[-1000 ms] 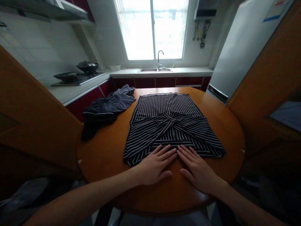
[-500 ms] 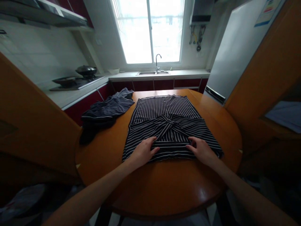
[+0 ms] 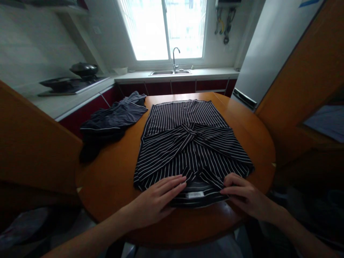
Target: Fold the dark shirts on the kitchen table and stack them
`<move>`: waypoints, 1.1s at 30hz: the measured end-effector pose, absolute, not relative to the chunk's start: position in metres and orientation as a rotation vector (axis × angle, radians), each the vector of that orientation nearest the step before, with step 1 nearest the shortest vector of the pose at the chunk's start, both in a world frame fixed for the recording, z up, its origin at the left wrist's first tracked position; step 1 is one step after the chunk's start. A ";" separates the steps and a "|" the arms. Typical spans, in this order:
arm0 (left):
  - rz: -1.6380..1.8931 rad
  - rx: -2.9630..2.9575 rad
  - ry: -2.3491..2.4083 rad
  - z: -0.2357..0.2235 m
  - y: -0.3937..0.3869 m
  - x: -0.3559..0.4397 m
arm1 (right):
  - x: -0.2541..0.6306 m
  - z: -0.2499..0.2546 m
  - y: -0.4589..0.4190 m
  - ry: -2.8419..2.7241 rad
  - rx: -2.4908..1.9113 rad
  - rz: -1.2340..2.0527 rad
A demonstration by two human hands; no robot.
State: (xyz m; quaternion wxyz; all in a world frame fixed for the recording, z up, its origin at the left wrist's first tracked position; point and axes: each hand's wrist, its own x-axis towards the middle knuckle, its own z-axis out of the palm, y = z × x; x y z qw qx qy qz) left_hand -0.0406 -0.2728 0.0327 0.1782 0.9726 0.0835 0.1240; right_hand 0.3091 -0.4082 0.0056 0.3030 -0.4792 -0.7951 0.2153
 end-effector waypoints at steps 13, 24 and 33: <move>0.082 2.654 0.258 0.034 -0.251 -0.022 | 0.300 0.006 -0.373 -2.404 -1.327 0.477; 0.034 1.779 0.781 0.052 -0.190 0.004 | 0.307 0.036 -0.323 -1.881 -1.502 0.988; 0.041 1.243 1.053 0.046 -0.164 0.015 | 0.319 0.032 -0.266 -1.614 -1.548 1.327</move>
